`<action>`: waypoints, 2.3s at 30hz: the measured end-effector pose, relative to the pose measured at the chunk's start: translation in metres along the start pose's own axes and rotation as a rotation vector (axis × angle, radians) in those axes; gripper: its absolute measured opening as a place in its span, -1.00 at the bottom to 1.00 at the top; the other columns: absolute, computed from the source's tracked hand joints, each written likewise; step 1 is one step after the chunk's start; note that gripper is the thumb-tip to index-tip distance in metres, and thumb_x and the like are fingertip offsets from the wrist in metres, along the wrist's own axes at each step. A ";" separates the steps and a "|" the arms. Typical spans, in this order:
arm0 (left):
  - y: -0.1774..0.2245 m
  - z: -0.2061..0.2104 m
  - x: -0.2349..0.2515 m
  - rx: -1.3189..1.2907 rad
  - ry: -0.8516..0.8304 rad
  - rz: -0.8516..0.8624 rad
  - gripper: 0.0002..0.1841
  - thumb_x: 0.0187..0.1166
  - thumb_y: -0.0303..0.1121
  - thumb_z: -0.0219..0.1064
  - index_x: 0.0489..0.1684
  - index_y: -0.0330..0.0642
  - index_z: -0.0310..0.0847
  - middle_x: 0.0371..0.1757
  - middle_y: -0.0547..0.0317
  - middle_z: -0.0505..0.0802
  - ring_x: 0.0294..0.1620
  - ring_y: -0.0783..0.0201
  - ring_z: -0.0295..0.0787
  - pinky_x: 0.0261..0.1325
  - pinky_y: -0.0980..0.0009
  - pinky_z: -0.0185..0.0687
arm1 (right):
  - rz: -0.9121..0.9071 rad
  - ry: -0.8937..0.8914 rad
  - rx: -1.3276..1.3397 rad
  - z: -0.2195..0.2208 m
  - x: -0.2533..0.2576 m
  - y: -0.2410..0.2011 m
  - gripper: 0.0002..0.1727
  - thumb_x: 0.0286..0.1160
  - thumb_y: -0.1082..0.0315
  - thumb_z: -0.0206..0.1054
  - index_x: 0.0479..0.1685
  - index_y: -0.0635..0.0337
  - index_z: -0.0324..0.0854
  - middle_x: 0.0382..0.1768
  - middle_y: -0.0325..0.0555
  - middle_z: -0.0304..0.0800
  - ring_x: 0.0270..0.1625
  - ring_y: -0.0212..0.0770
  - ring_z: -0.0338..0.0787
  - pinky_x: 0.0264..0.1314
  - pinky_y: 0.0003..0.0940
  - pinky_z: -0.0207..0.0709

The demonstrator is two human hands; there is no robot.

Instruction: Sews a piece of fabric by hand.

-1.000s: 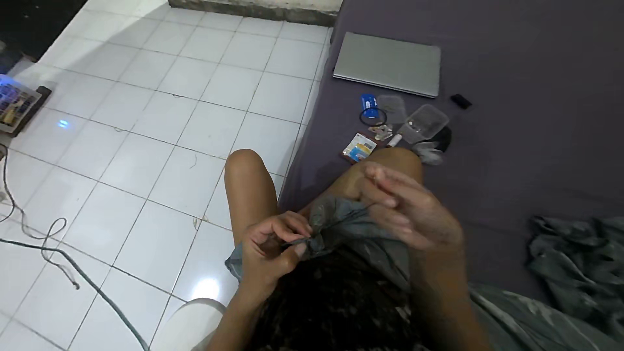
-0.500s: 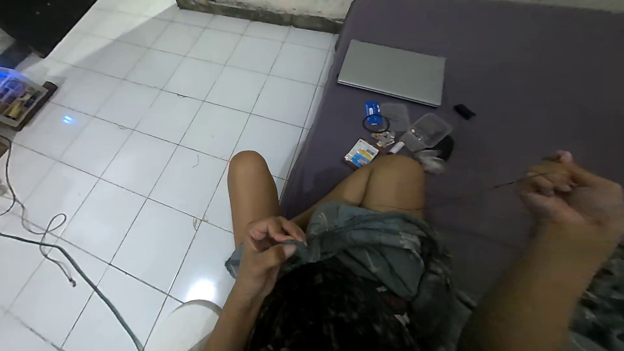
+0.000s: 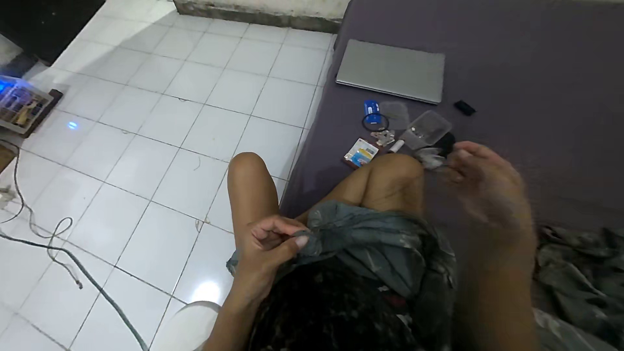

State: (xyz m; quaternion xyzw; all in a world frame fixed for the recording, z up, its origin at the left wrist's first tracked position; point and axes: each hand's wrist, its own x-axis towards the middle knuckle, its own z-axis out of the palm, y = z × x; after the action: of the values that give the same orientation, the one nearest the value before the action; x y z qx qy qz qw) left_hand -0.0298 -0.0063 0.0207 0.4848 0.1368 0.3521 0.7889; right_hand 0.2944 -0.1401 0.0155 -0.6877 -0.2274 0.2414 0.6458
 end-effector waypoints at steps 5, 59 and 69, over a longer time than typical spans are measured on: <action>0.002 0.005 0.000 0.023 0.034 -0.041 -0.92 0.49 -0.33 0.48 -0.22 0.06 0.91 -0.19 0.50 0.94 -0.13 0.67 0.83 0.01 0.66 0.73 | -0.323 -0.472 -0.103 0.069 -0.043 -0.011 -0.78 0.76 0.27 0.13 0.23 0.03 0.53 -0.33 -0.72 0.67 -0.27 -0.76 0.65 -0.13 -0.73 0.58; 0.011 0.001 -0.006 0.079 -0.051 0.025 -0.73 0.52 -0.41 0.45 0.16 -0.07 0.69 -0.14 0.49 0.96 -0.15 0.65 0.87 0.01 0.67 0.76 | -0.593 -0.636 -0.008 0.119 -0.091 -0.022 -0.81 0.69 0.29 0.29 -0.12 0.20 0.76 -0.16 -0.28 0.68 -0.04 -0.73 0.63 0.05 -0.89 0.52; 0.012 0.001 -0.007 0.073 -0.064 0.017 -0.73 0.52 -0.43 0.45 0.15 -0.07 0.70 -0.15 0.48 0.96 -0.15 0.64 0.87 0.00 0.67 0.76 | -0.602 -0.647 -0.012 0.120 -0.091 -0.022 -0.79 0.70 0.27 0.29 -0.14 0.20 0.77 -0.18 -0.28 0.66 -0.05 -0.74 0.61 0.04 -0.91 0.49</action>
State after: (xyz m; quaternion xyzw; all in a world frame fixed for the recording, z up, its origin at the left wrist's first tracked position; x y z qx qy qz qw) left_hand -0.0391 -0.0079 0.0301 0.5254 0.1204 0.3378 0.7716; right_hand 0.1478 -0.1022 0.0350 -0.4835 -0.6095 0.2440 0.5790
